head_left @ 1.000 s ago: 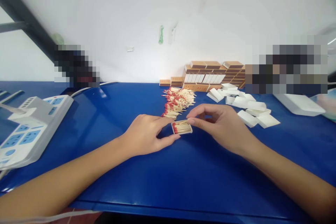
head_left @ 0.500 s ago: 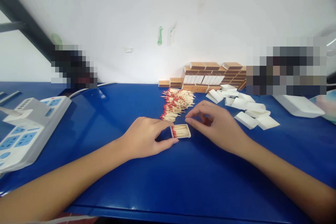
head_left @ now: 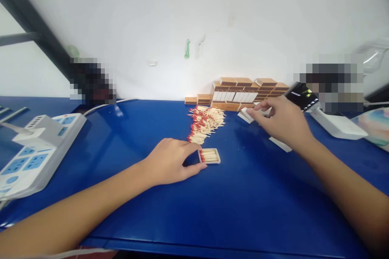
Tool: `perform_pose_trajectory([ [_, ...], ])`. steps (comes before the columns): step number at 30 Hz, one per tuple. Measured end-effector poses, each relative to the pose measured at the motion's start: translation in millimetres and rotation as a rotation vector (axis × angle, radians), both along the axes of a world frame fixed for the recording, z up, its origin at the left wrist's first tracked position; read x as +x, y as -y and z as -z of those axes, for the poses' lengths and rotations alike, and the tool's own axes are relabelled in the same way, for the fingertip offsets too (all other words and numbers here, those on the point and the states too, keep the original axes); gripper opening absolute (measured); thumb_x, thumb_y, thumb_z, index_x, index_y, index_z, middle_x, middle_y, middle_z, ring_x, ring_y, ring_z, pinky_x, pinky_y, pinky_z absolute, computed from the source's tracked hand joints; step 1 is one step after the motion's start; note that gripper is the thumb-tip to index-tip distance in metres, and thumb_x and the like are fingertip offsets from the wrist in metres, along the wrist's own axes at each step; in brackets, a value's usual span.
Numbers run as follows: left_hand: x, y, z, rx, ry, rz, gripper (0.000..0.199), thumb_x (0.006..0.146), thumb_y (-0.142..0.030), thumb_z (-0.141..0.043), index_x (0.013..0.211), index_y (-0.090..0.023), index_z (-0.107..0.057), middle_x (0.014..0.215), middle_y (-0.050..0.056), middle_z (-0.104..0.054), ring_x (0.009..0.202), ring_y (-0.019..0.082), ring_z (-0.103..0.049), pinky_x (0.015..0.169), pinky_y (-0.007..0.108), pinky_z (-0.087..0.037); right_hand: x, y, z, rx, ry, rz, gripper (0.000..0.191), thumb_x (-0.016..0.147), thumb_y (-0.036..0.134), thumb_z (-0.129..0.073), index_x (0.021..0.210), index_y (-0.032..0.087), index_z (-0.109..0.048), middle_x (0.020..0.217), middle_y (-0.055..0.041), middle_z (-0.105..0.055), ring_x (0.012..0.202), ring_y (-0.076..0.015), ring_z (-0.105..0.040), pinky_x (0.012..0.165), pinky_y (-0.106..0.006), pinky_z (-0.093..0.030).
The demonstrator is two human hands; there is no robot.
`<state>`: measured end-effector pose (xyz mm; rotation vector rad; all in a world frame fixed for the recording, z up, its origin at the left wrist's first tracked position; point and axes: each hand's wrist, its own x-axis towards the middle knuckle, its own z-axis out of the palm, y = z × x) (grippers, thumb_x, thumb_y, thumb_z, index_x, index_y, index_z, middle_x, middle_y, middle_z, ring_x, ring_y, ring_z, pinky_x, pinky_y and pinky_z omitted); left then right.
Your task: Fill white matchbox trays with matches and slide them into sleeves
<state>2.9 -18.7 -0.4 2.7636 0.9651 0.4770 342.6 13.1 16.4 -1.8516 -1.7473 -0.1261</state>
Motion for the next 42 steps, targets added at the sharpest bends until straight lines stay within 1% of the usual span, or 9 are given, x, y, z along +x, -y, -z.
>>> perform_pose_trajectory([
  [4,0.2,0.3,-1.0,0.007,0.007,0.011,0.037,0.095,-0.051,-0.063,0.115,-0.021,-0.073,0.071,-0.001,-0.069,0.061,0.015,-0.064,0.056,0.027,-0.041,15.5,-14.6,-29.9,0.012,-0.222,0.207,0.027,0.086,0.047,-0.07,0.092,0.022,-0.066,0.086,-0.0114,-0.069,0.076,-0.0235,-0.061,0.072,-0.038,-0.04],
  [7,-0.3,0.3,-0.8,0.002,0.014,0.01,0.037,0.095,-0.051,-0.064,0.115,-0.021,-0.073,0.071,-0.001,-0.069,0.061,0.015,-0.064,0.056,0.026,-0.041,25.6,-37.9,-42.5,-0.038,-0.339,0.297,0.041,0.085,0.056,-0.068,0.098,0.017,-0.064,0.082,-0.0152,-0.07,0.07,-0.0227,-0.06,0.067,-0.037,-0.041],
  [13,-1.2,0.3,-2.0,-0.018,0.018,-0.001,0.037,0.094,-0.05,-0.065,0.116,-0.021,-0.073,0.072,-0.001,-0.069,0.061,0.015,-0.064,0.056,0.026,-0.04,19.3,-69.2,-46.8,-0.113,-0.241,0.314,0.05,0.071,0.071,-0.075,0.069,0.022,-0.061,0.06,-0.0056,-0.052,0.064,-0.021,-0.044,0.068,-0.04,-0.033],
  [18,-1.5,0.1,-0.8,0.031,0.133,0.001,0.037,0.094,-0.048,-0.066,0.117,-0.02,-0.072,0.071,-0.002,-0.067,0.059,0.013,-0.061,0.056,0.026,-0.042,12.9,-55.3,-43.1,0.027,-0.193,0.368,0.047,0.076,0.067,-0.072,0.084,0.024,-0.055,0.077,-0.0096,-0.057,0.071,-0.0215,-0.043,0.07,-0.04,-0.033],
  [20,-1.4,0.2,1.4,0.074,0.219,-0.02,0.036,0.094,-0.047,-0.066,0.116,-0.02,-0.072,0.073,-0.002,-0.067,0.061,0.013,-0.062,0.058,0.027,-0.046,4.8,-35.7,-38.4,0.131,-0.22,0.314,0.044,0.08,0.062,-0.072,0.091,0.022,-0.055,0.085,-0.013,-0.063,0.075,-0.0233,-0.051,0.071,-0.04,-0.037],
  [23,-0.2,0.2,4.1,0.141,0.362,-0.065,0.036,0.094,-0.046,-0.069,0.118,-0.019,-0.072,0.081,-0.002,-0.072,0.065,0.012,-0.064,0.063,0.027,-0.053,-22.2,2.8,-27.7,0.128,-0.4,0.098,0.046,0.081,0.06,-0.075,0.101,0.019,-0.065,0.095,-0.0152,-0.069,0.078,-0.0238,-0.06,0.065,-0.037,-0.044],
  [27,2.0,-0.6,3.0,0.217,0.472,-0.107,0.035,0.091,-0.044,-0.075,0.116,-0.02,-0.073,0.083,-0.003,-0.076,0.062,0.01,-0.065,0.06,0.024,-0.054,-72.4,42.0,-11.6,-0.198,-0.781,-0.154,0.057,0.079,0.066,-0.076,0.109,0.017,-0.073,0.094,-0.0117,-0.074,0.068,-0.0208,-0.064,0.048,-0.03,-0.048],
  [30,2.8,-0.6,0.3,0.233,0.471,-0.123,0.036,0.089,-0.043,-0.077,0.116,-0.019,-0.073,0.08,-0.002,-0.076,0.061,0.01,-0.066,0.054,0.022,-0.051,-98.0,50.9,-4.2,-0.251,-0.871,-0.312,0.059,0.075,0.061,-0.082,0.114,0.019,-0.069,0.105,-0.0114,-0.075,0.075,-0.0217,-0.068,0.044,-0.027,-0.052],
  [42,3.6,0.4,-2.0,0.238,0.471,-0.148,0.032,0.086,-0.04,-0.081,0.11,-0.019,-0.075,0.078,-0.004,-0.076,0.057,0.008,-0.066,0.05,0.02,-0.049,-102.8,58.1,7.2,-0.277,-0.757,-0.293,0.074,0.086,0.063,-0.072,0.142,0.016,-0.06,0.096,-0.0105,-0.075,0.063,-0.0189,-0.065,0.046,-0.032,-0.058],
])
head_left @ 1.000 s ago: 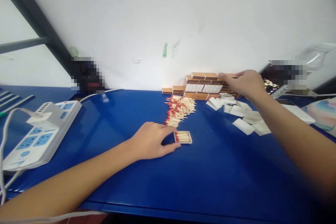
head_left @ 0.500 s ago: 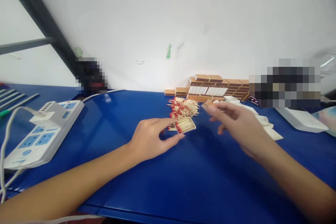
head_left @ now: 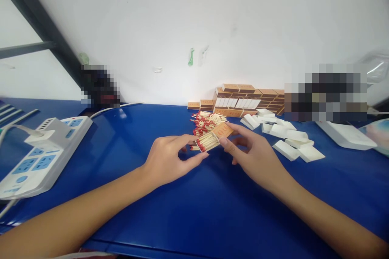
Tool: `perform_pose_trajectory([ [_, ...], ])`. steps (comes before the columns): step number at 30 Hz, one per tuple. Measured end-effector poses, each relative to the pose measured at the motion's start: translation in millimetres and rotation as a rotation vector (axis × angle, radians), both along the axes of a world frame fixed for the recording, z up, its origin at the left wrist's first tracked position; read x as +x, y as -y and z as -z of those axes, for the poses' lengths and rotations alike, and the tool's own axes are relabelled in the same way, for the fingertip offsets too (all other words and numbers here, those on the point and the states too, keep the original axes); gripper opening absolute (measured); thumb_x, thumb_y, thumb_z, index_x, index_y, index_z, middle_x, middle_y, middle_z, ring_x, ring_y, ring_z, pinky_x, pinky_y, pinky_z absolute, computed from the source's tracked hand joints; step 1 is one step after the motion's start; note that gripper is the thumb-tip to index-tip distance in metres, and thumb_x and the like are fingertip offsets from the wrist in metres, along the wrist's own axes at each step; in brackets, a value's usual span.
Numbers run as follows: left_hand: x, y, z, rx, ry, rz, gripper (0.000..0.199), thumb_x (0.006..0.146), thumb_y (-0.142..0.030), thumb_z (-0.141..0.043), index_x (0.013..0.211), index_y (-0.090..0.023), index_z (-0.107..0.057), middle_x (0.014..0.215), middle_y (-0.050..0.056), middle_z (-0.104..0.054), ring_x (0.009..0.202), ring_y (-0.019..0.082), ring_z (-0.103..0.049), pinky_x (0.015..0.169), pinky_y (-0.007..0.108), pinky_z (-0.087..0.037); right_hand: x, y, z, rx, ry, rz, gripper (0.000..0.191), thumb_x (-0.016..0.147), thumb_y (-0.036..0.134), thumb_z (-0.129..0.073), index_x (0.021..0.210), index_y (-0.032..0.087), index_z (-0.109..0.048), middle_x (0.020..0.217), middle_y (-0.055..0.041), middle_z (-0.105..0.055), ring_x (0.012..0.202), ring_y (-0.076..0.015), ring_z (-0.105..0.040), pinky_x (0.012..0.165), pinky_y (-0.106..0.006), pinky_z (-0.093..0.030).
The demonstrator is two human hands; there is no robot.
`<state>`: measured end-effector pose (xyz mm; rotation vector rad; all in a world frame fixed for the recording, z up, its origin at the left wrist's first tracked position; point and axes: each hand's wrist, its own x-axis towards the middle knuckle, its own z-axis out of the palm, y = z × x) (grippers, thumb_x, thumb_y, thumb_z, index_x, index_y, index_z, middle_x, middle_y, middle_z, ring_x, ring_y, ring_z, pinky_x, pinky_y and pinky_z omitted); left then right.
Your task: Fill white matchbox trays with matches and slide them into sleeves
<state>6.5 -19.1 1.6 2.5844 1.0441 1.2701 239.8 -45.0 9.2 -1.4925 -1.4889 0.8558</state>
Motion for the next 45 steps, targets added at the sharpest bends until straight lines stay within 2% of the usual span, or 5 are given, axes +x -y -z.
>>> perform_pose_trajectory([
  [4,-0.4,-1.1,-0.8,-0.014,-0.008,-0.011,0.03,0.086,-0.039,-0.079,0.109,-0.02,-0.075,0.08,-0.004,-0.077,0.058,0.008,-0.066,0.051,0.02,-0.05,-1.3,2.7,0.7,0.022,-0.013,-0.008,0.075,0.09,0.064,-0.066,0.145,0.013,-0.059,0.083,-0.0078,-0.072,0.061,-0.0181,-0.065,0.046,-0.03,-0.058],
  [12,-0.6,0.1,-0.4,-0.046,0.006,-0.032,0.026,0.084,-0.037,-0.08,0.104,-0.021,-0.075,0.078,-0.004,-0.076,0.057,0.008,-0.066,0.05,0.02,-0.049,3.6,4.1,-2.8,0.039,-0.121,-0.017,0.06,0.095,0.06,-0.063,0.138,0.019,-0.067,0.076,-0.0046,-0.07,0.058,-0.0153,-0.064,0.044,-0.025,-0.056],
  [19,0.4,-1.5,0.6,-0.044,0.003,-0.012,0.026,0.083,-0.036,-0.08,0.104,-0.021,-0.074,0.079,-0.006,-0.076,0.059,0.008,-0.066,0.052,0.02,-0.05,5.8,2.7,0.5,-0.003,-0.357,0.022,0.038,0.085,0.055,-0.077,0.099,0.02,-0.073,0.099,-0.0085,-0.075,0.064,-0.0161,-0.067,0.039,-0.023,-0.052],
  [30,-1.2,-2.4,1.0,-0.07,0.015,-0.011,0.028,0.085,-0.037,-0.078,0.108,-0.022,-0.073,0.081,-0.005,-0.077,0.061,0.008,-0.067,0.054,0.021,-0.052,15.7,-1.6,2.7,0.055,-0.237,-0.01,0.043,0.093,0.054,-0.069,0.068,0.02,-0.06,0.063,-0.0024,-0.066,0.053,-0.014,-0.06,0.046,-0.025,-0.048],
  [45,-0.6,-1.2,-6.2,-0.161,0.057,0.0,0.03,0.088,-0.037,-0.076,0.113,-0.021,-0.072,0.086,-0.003,-0.078,0.065,0.009,-0.07,0.062,0.021,-0.058,17.8,-2.4,2.2,0.021,-0.275,-0.144,0.037,0.098,0.051,-0.063,0.077,0.021,-0.061,0.062,0.0003,-0.061,0.054,-0.013,-0.058,0.046,-0.024,-0.047],
])
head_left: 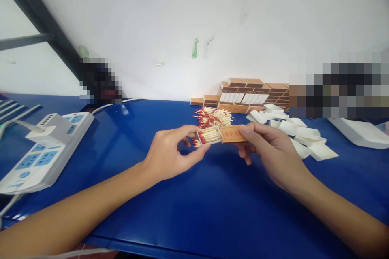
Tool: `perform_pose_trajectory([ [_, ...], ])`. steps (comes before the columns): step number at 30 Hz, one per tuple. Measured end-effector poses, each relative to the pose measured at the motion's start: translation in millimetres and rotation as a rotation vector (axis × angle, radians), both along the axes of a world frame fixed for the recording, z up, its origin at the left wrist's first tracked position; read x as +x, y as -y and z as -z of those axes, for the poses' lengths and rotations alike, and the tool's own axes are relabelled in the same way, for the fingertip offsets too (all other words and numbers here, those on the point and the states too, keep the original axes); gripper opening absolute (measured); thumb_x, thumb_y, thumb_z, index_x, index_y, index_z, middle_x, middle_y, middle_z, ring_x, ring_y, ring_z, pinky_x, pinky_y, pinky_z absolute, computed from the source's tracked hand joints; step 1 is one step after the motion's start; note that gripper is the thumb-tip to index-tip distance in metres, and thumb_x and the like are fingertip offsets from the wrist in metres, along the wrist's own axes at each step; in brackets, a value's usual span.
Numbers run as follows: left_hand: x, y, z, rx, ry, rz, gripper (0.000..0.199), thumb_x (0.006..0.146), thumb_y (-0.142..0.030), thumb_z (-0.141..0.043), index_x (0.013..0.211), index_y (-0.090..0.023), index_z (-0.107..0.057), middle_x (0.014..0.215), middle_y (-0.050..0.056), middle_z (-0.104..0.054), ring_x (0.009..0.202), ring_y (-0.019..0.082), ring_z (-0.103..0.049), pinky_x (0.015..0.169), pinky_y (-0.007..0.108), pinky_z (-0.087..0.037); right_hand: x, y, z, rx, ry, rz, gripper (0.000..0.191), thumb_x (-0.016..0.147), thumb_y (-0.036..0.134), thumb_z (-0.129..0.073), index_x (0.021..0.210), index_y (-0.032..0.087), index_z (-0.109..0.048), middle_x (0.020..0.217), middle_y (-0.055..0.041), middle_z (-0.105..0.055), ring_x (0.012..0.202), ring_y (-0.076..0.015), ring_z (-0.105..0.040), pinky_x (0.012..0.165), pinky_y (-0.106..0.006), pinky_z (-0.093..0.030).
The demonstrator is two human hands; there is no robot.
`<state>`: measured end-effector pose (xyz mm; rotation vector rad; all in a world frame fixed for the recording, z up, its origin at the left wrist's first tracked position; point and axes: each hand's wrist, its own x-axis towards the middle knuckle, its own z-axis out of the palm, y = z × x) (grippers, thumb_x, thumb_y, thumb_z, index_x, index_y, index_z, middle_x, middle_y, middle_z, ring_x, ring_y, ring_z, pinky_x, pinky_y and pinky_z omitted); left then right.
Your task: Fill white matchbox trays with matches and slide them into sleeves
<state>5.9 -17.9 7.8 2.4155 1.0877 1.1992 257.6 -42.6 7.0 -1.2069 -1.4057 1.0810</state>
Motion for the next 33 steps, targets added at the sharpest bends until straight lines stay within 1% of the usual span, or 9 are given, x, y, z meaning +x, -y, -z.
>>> perform_pose_trajectory([
  [6,-0.9,0.5,1.3,-0.001,0.003,0.119,0.037,0.089,-0.035,-0.077,0.121,-0.019,-0.069,0.094,-0.001,-0.079,0.073,0.01,-0.072,0.065,0.02,-0.059,-10.4,6.0,-4.2,-0.058,-0.095,-0.01,0.034,0.096,0.056,-0.064,0.104,0.024,-0.055,0.072,0.0012,-0.069,0.048,-0.0135,-0.061,0.041,-0.024,-0.047],
  [11,-1.1,1.0,2.2,0.031,0.001,0.122,0.038,0.089,-0.036,-0.078,0.121,-0.019,-0.068,0.089,-0.001,-0.079,0.069,0.01,-0.071,0.064,0.022,-0.059,-19.8,15.1,-8.9,-0.059,-0.062,0.014,0.058,0.098,0.061,-0.058,0.141,0.026,-0.041,0.065,0.0032,-0.067,0.045,-0.0164,-0.062,0.04,-0.025,-0.048],
  [15,-2.3,1.1,4.3,0.035,-0.009,0.147,0.04,0.087,-0.042,-0.081,0.118,-0.019,-0.071,0.088,0.001,-0.079,0.071,0.012,-0.072,0.063,0.022,-0.059,-22.0,22.7,-6.0,-0.116,-0.008,-0.126,0.063,0.103,0.064,-0.044,0.152,0.025,-0.039,0.08,-0.003,-0.07,0.055,-0.0163,-0.065,0.043,-0.025,-0.05],
  [18,-3.2,1.9,7.3,0.005,-0.011,0.193,0.048,0.082,-0.05,-0.083,0.119,-0.022,-0.071,0.094,0.001,-0.08,0.069,0.012,-0.072,0.065,0.022,-0.06,-24.3,32.5,-6.3,-0.164,0.072,-0.271,0.067,0.105,0.063,-0.038,0.161,0.025,-0.031,0.087,-0.0047,-0.07,0.06,-0.0143,-0.063,0.048,-0.024,-0.051],
  [21,-4.0,2.9,9.9,-0.087,-0.022,0.26,0.066,0.075,-0.055,-0.086,0.129,-0.024,-0.065,0.093,-0.001,-0.08,0.062,0.01,-0.068,0.063,0.022,-0.059,-26.8,41.0,-11.9,-0.205,0.126,-0.424,0.068,0.106,0.06,-0.037,0.164,0.026,-0.028,0.08,-0.0026,-0.068,0.06,-0.0138,-0.059,0.052,-0.024,-0.05],
  [24,-4.0,3.9,10.1,-0.114,-0.006,0.282,0.071,0.07,-0.052,-0.09,0.13,-0.024,-0.063,0.092,-0.002,-0.079,0.058,0.009,-0.064,0.061,0.021,-0.058,-27.2,43.5,-17.0,-0.197,0.152,-0.454,0.063,0.107,0.058,-0.037,0.162,0.027,-0.035,0.078,-0.0017,-0.065,0.062,-0.0133,-0.057,0.053,-0.024,-0.049],
  [27,-2.5,5.2,7.6,-0.043,0.001,0.29,0.061,0.068,-0.048,-0.093,0.118,-0.022,-0.069,0.094,0.0,-0.079,0.064,0.01,-0.066,0.063,0.022,-0.058,-25.1,41.4,-17.5,-0.159,0.205,-0.444,0.063,0.108,0.057,-0.034,0.162,0.024,-0.035,0.079,-0.0019,-0.066,0.063,-0.0138,-0.057,0.056,-0.025,-0.049],
  [30,-0.7,4.7,2.2,0.005,0.002,0.27,0.047,0.074,-0.041,-0.091,0.112,-0.02,-0.071,0.088,0.0,-0.078,0.065,0.011,-0.067,0.062,0.022,-0.057,-18.1,33.4,-16.2,-0.033,0.357,-0.41,0.063,0.109,0.054,-0.031,0.163,0.021,-0.032,0.079,-0.002,-0.069,0.065,-0.0158,-0.06,0.061,-0.028,-0.05],
  [33,-3.1,-5.7,-7.2,-0.017,0.022,0.17,0.037,0.081,-0.035,-0.084,0.112,-0.019,-0.072,0.085,0.0,-0.076,0.059,0.009,-0.063,0.057,0.021,-0.055,-2.7,16.5,-15.9,0.159,0.625,-0.256,0.061,0.108,0.054,-0.035,0.158,0.02,-0.043,0.075,-0.0022,-0.07,0.067,-0.02,-0.064,0.062,-0.031,-0.047],
])
